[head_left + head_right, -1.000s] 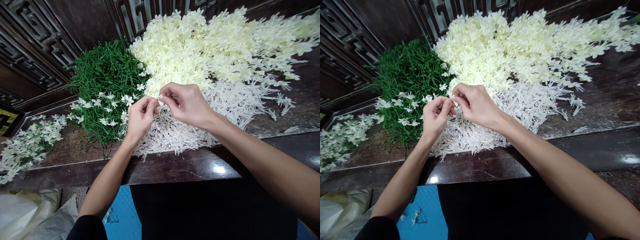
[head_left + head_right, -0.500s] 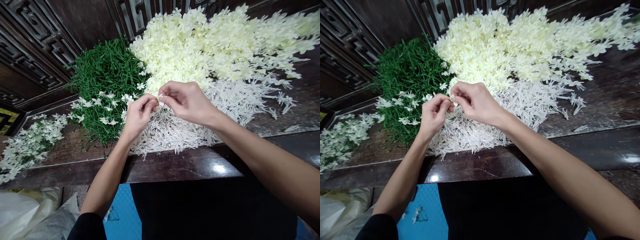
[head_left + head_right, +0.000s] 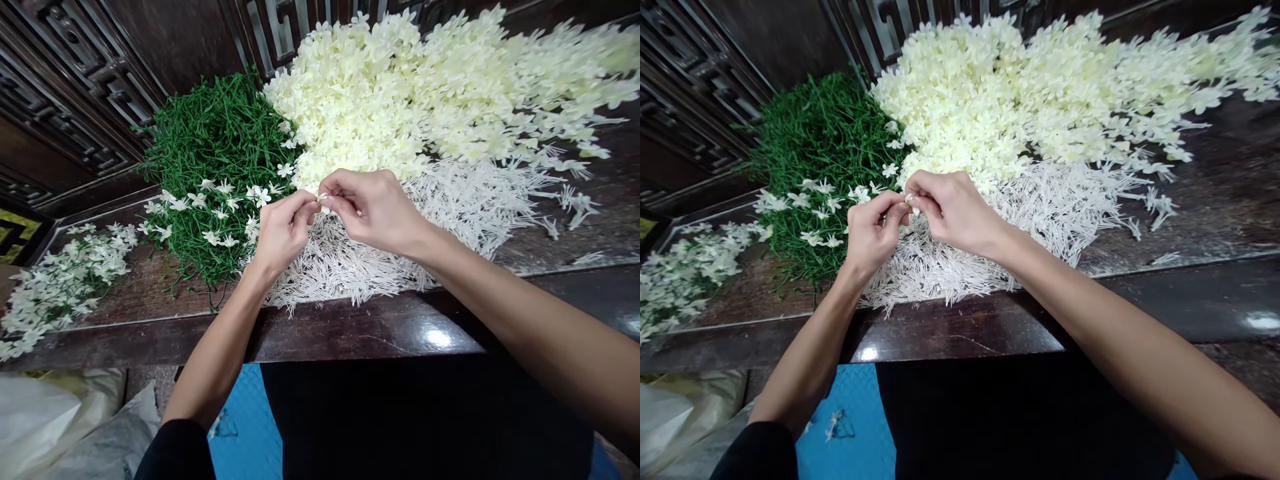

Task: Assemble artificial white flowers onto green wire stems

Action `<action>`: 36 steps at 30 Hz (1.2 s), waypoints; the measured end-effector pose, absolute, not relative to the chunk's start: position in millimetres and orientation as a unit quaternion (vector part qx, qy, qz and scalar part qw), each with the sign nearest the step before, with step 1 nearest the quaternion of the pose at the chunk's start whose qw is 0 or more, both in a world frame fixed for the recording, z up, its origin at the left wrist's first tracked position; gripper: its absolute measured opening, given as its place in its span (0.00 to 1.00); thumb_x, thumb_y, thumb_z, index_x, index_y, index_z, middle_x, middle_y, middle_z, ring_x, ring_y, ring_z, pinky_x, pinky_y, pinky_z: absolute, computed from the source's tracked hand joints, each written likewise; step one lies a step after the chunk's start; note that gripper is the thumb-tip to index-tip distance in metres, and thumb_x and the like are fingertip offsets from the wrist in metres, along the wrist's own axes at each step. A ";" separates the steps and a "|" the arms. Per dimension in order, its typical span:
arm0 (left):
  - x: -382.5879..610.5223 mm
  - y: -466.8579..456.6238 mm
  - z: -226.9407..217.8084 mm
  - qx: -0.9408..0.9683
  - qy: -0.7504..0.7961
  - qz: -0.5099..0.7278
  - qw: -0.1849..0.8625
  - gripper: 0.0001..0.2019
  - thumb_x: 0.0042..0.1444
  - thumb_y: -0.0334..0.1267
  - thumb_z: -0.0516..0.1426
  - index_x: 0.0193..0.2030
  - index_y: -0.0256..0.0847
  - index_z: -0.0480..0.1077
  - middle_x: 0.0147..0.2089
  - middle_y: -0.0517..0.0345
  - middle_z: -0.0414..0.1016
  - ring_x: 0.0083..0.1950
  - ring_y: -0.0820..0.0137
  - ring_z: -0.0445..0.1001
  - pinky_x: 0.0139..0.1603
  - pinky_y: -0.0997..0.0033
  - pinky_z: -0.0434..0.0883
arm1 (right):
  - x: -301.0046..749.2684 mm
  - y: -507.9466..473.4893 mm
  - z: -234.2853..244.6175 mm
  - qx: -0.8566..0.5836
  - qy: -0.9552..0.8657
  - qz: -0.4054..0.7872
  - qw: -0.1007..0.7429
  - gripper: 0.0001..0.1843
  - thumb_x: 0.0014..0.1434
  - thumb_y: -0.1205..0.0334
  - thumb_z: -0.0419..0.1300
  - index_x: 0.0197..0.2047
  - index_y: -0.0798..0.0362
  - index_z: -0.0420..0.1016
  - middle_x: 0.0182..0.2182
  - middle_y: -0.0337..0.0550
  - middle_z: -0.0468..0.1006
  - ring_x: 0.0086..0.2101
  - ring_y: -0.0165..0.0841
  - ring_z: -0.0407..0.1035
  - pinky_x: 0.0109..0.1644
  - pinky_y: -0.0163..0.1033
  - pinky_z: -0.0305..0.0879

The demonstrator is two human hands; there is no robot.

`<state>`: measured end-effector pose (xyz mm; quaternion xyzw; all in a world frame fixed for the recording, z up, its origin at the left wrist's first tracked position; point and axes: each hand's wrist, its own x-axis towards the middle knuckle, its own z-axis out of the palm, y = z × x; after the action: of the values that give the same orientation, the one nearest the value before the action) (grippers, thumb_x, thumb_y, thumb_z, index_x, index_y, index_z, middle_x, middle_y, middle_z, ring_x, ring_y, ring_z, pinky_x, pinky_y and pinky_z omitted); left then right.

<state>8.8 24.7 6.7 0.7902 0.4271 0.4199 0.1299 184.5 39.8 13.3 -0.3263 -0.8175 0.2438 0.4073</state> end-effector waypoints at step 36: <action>12.7 27.8 14.7 0.691 0.479 0.431 0.327 0.02 0.55 0.36 0.63 0.34 0.41 0.75 0.38 0.54 0.80 0.39 0.69 0.76 0.32 0.72 0.68 | 207.5 56.9 26.2 -0.420 -0.735 0.430 0.313 0.15 0.59 0.56 0.66 0.46 0.57 0.77 0.38 0.50 0.81 0.37 0.39 0.76 0.44 0.51 0.73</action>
<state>12.7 27.8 14.7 0.6913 0.4789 0.4313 0.3268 207.5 56.9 26.2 -0.4203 -0.7353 0.4299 0.3129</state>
